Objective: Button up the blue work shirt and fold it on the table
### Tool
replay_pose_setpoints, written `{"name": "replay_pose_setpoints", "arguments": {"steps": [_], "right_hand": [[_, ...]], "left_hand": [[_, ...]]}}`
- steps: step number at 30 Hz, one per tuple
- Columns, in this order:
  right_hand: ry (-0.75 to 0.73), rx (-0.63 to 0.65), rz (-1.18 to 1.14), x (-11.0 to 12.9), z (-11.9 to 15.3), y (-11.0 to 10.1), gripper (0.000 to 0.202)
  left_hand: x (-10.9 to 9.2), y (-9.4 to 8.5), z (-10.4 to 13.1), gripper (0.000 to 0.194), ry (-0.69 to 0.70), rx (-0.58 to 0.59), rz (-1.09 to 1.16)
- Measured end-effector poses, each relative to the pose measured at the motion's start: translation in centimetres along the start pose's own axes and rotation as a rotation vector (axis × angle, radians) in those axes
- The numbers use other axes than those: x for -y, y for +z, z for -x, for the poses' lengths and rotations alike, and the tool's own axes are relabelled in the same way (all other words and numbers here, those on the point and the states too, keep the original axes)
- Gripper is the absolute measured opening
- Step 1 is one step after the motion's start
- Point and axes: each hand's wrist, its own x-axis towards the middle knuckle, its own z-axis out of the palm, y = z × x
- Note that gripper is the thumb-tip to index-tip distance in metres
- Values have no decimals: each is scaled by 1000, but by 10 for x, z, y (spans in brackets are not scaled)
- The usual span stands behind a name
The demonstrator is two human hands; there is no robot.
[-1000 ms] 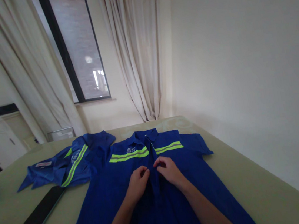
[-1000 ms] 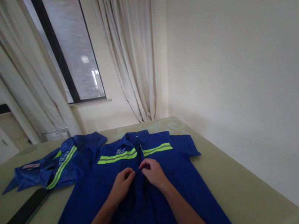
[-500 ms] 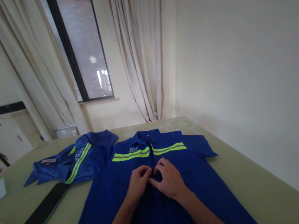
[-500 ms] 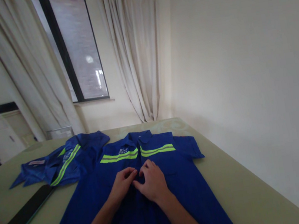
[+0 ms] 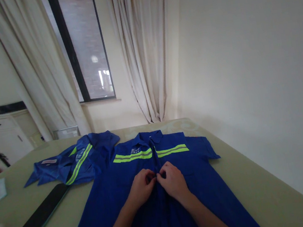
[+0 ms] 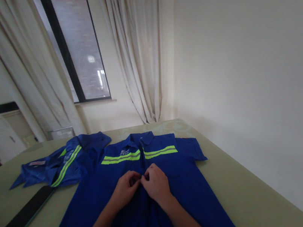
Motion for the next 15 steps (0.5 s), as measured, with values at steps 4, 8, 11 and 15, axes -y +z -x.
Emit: {"name": "replay_pose_setpoints", "arguments": {"steps": [4,8,11,15], "right_hand": [[-15,-7,-33,0,-1,0,7],[-36,-13,36,0,1,3,6],[-51,-17,103,0,2,3,10],[-43,-29,174,2,3,0,10]], "left_hand": [[0,1,2,13,17,28,-104],[-1,4,4,14,8,30,-112],[-6,5,6,12,41,11,-216],[-12,5,9,8,96,-26,-360]]}}
